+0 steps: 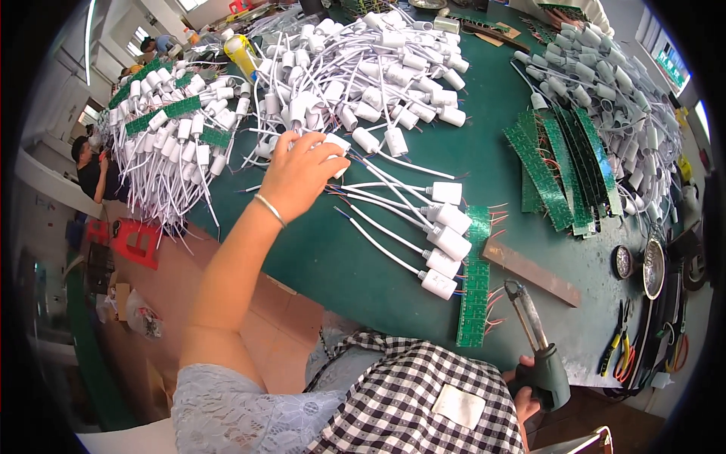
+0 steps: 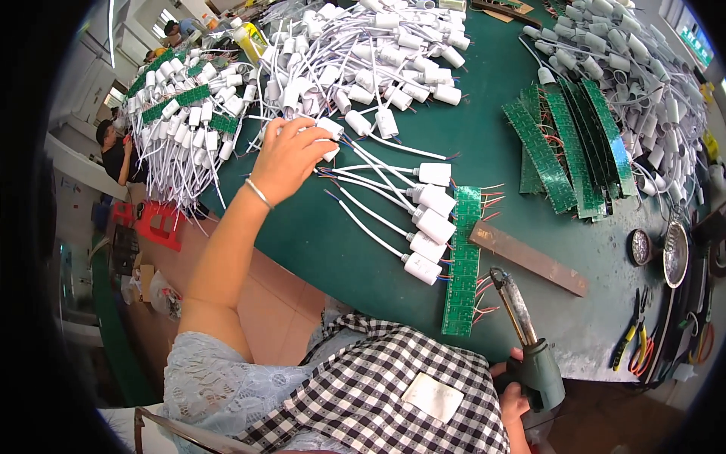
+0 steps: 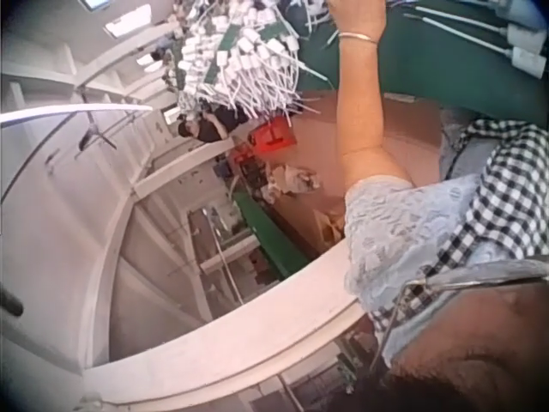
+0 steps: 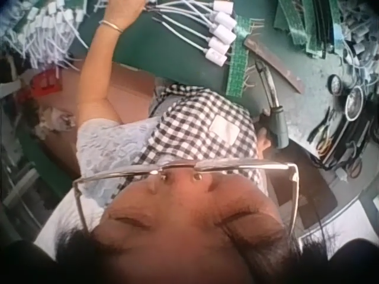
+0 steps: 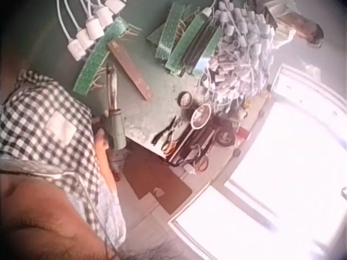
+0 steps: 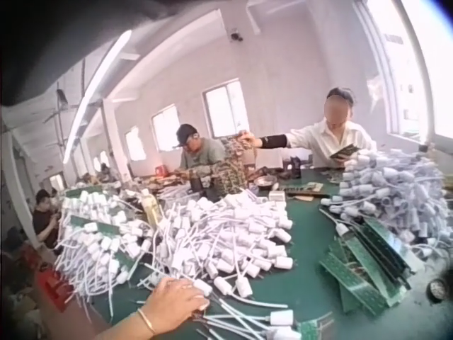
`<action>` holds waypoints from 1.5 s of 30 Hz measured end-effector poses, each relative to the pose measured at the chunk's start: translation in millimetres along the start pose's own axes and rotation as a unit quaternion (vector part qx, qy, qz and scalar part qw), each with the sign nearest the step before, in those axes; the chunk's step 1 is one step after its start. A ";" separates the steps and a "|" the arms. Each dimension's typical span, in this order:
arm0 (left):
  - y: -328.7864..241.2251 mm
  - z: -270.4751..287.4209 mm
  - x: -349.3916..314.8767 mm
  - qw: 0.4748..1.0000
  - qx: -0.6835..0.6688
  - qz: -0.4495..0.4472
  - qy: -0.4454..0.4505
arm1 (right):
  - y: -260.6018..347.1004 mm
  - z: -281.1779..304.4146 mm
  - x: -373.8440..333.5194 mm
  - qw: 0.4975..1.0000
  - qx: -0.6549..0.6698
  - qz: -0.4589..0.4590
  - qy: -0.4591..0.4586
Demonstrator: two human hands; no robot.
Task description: The person solders wires and bulb housings onto circuit boards using a soldering iron and solder from a spool, cutting the wires with wire cutters.
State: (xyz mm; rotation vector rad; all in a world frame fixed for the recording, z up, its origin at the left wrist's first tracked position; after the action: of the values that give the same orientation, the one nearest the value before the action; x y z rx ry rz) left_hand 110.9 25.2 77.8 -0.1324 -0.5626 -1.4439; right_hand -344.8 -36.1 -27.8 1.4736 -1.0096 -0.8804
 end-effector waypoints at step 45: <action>-220.2 12.8 -8.8 0.946 -0.315 0.079 -0.011 | -0.7 -4.7 1.3 0.995 0.042 0.024 0.090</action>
State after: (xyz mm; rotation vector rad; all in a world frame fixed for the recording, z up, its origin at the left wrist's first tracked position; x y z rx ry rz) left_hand -104.0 6.6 31.0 -0.6853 -0.0835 -1.4209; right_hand -339.9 -35.6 -27.9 1.5625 -0.9534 -0.6654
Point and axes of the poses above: each hand's wrist, its own x-axis towards the middle knuckle, its own z-axis out of the back of the hand, y = z × x, the point moved 8 cm from there along x, towards the middle knuckle, and after that the axes turned 2 degrees about x, right-handed, at the moved point
